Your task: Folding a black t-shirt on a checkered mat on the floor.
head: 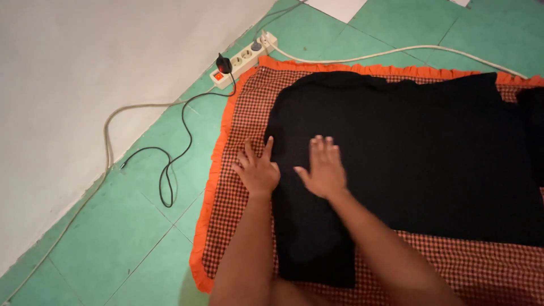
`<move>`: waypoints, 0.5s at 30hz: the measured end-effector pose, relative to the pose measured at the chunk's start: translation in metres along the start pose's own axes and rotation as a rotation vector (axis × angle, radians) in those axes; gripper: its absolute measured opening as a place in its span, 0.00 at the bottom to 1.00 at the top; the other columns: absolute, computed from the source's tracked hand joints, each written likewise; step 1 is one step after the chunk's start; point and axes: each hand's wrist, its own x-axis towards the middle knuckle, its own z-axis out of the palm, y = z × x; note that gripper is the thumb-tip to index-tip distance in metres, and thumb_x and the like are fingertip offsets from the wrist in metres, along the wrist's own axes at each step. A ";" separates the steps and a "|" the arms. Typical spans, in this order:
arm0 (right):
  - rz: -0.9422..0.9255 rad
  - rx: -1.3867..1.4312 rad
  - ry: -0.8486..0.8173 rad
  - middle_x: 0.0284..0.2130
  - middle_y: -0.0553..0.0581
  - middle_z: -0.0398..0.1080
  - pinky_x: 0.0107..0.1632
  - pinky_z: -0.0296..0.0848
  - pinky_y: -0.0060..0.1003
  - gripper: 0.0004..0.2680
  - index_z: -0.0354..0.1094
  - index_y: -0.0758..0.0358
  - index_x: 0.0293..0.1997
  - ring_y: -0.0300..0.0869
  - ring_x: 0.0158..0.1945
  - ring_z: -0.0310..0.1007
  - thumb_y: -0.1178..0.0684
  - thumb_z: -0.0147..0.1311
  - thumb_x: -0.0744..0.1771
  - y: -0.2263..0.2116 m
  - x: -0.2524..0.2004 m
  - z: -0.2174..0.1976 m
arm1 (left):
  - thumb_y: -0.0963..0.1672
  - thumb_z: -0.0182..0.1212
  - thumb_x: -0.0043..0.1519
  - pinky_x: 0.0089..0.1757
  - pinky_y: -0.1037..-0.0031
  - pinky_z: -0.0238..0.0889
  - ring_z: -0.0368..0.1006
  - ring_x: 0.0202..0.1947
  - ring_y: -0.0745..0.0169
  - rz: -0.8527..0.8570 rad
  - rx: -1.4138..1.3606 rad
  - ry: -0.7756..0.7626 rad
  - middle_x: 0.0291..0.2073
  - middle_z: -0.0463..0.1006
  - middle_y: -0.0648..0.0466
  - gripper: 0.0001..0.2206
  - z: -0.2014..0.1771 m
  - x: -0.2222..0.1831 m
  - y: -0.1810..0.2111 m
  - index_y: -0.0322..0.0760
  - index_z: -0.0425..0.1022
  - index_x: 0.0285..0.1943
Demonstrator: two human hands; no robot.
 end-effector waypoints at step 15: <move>0.470 -0.121 -0.123 0.76 0.69 0.41 0.75 0.35 0.59 0.30 0.41 0.65 0.78 0.63 0.78 0.35 0.36 0.37 0.69 0.333 -0.151 -0.092 | 0.49 0.60 0.48 0.52 0.31 0.56 0.66 0.60 0.29 0.110 0.150 0.205 0.66 0.68 0.40 0.37 0.010 0.002 -0.002 0.74 0.63 0.73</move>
